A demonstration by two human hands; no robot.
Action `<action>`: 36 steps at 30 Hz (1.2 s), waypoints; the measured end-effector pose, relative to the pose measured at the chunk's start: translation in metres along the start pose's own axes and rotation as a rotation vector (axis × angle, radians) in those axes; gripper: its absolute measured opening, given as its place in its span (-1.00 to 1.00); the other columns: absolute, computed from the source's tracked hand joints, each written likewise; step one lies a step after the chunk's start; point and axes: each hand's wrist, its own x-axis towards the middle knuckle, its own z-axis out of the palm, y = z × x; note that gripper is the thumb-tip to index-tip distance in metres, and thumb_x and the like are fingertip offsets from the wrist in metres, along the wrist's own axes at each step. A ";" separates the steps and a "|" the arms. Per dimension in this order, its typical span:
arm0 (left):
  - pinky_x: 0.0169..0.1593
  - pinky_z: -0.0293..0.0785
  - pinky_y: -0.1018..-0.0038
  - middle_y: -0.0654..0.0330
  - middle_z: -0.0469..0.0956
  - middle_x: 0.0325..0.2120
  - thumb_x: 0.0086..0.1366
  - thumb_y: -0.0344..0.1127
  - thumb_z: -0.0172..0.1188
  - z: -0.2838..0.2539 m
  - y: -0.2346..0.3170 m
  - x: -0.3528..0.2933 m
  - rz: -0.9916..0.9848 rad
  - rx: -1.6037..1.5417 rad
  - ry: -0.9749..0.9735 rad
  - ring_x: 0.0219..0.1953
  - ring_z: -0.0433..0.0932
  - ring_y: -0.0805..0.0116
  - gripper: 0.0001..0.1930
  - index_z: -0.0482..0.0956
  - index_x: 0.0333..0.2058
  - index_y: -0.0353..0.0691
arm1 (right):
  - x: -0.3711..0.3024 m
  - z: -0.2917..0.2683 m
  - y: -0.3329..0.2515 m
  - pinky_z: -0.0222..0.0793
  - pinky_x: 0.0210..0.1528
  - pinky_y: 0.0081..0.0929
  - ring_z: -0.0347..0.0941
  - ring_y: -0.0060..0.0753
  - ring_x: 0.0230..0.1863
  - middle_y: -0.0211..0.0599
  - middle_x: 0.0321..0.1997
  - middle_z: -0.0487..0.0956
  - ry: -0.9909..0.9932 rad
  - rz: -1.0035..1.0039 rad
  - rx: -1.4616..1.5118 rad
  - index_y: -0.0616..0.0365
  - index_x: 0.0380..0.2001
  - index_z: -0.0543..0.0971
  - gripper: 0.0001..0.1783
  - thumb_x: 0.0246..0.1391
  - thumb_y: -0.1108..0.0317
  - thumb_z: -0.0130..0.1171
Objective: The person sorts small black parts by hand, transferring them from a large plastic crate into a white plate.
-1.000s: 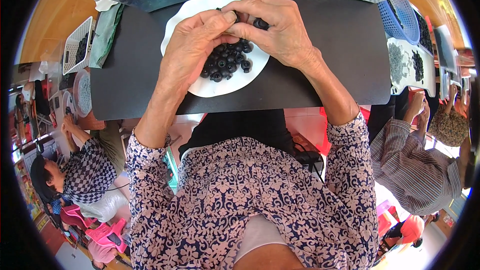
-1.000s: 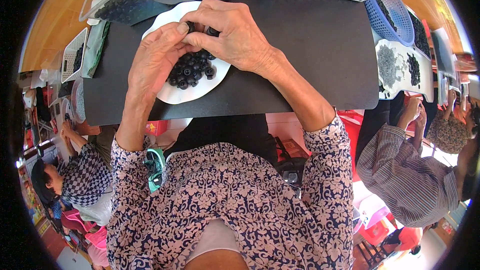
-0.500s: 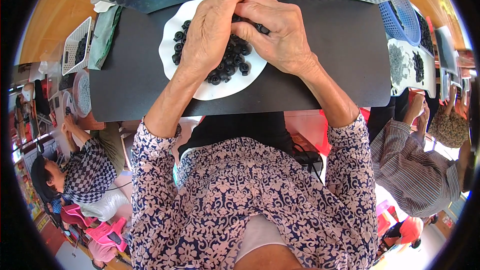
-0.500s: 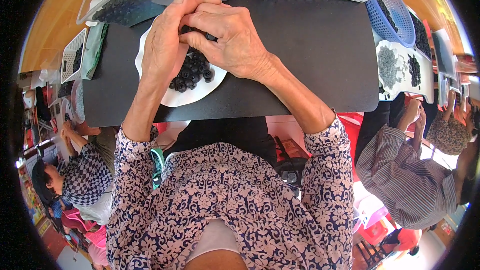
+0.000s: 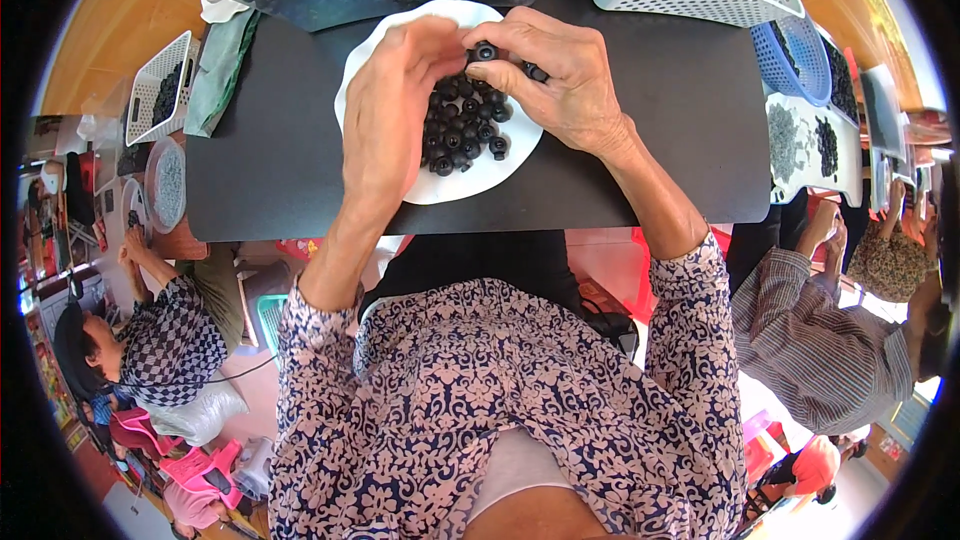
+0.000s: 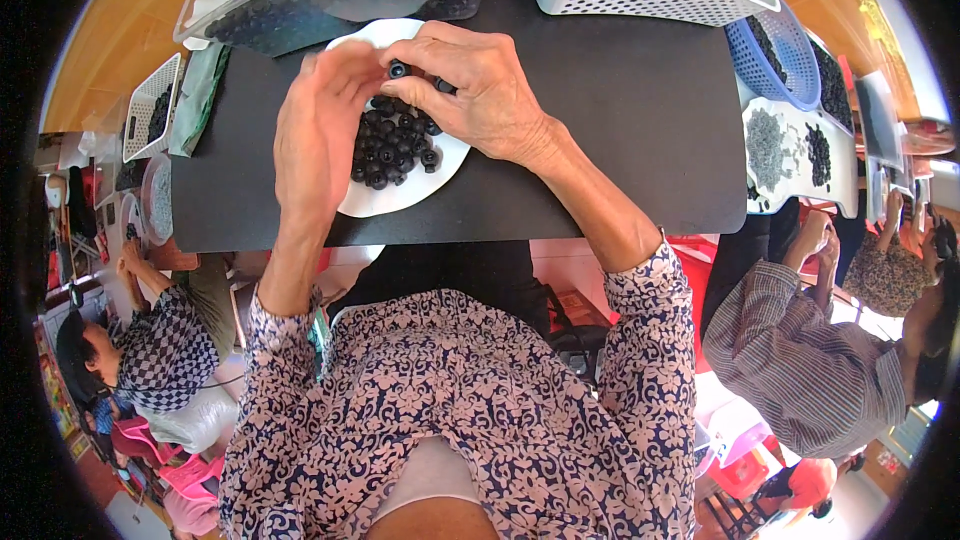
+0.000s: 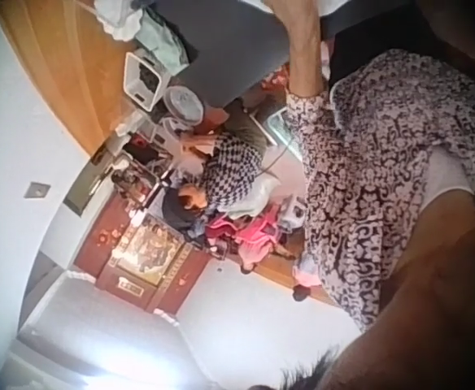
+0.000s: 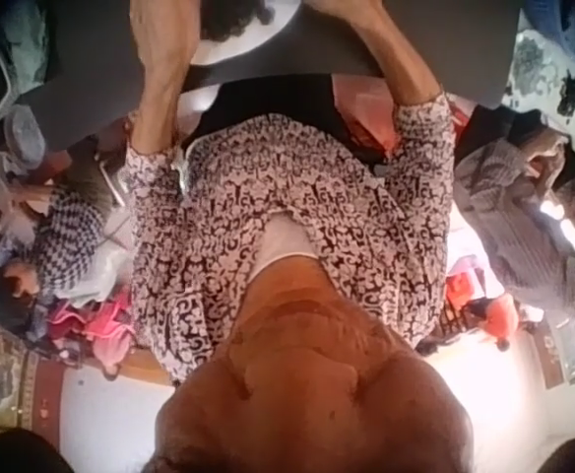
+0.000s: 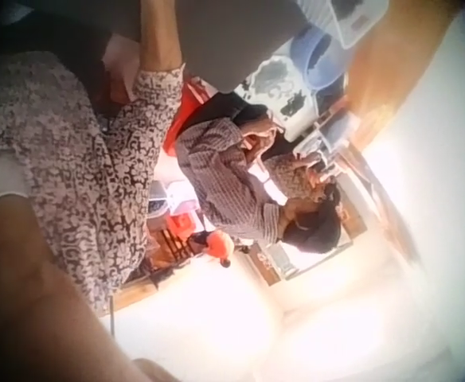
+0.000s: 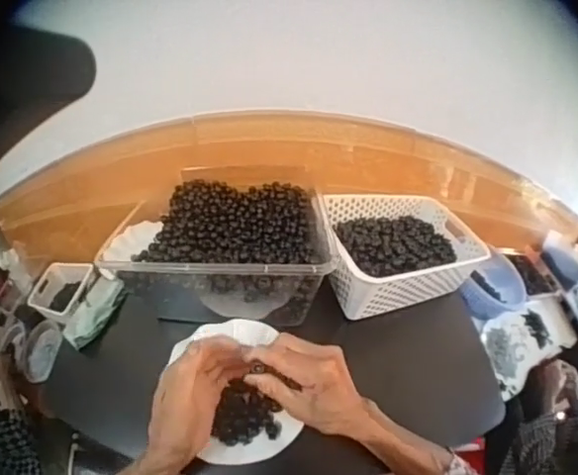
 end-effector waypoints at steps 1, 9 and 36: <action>0.14 0.29 0.40 0.00 0.50 -0.12 0.44 -0.13 -0.20 -0.005 0.002 -0.010 0.015 -0.037 -0.032 -0.04 0.46 0.29 -0.56 0.43 -0.08 -0.45 | -0.001 -0.001 0.001 0.34 -0.46 -0.53 0.43 -0.46 -0.52 -0.33 -0.51 0.49 0.012 -0.015 -0.024 0.19 -0.28 0.61 -0.75 -0.12 0.46 0.32; 0.17 0.21 0.34 -0.01 0.50 -0.17 0.41 -0.14 -0.16 -0.010 -0.002 -0.085 -0.106 -0.087 -0.208 -0.03 0.43 0.26 -0.58 0.48 -0.21 -0.45 | 0.003 -0.020 -0.002 0.33 -0.43 -0.61 0.39 -0.56 -0.53 -0.33 -0.50 0.52 0.228 0.042 -0.133 0.20 -0.33 0.60 -0.85 -0.04 0.47 0.26; 0.03 0.33 0.29 0.04 0.46 -0.19 0.07 -0.51 0.19 -0.054 -0.006 -0.042 0.576 1.151 0.100 -0.08 0.39 0.05 -0.83 0.53 -0.30 -0.32 | -0.071 -0.030 0.038 0.25 -0.50 -0.64 0.30 -0.71 -0.57 -0.42 -0.64 0.51 0.338 0.558 -0.113 0.33 -0.51 0.61 -0.74 0.12 0.32 0.17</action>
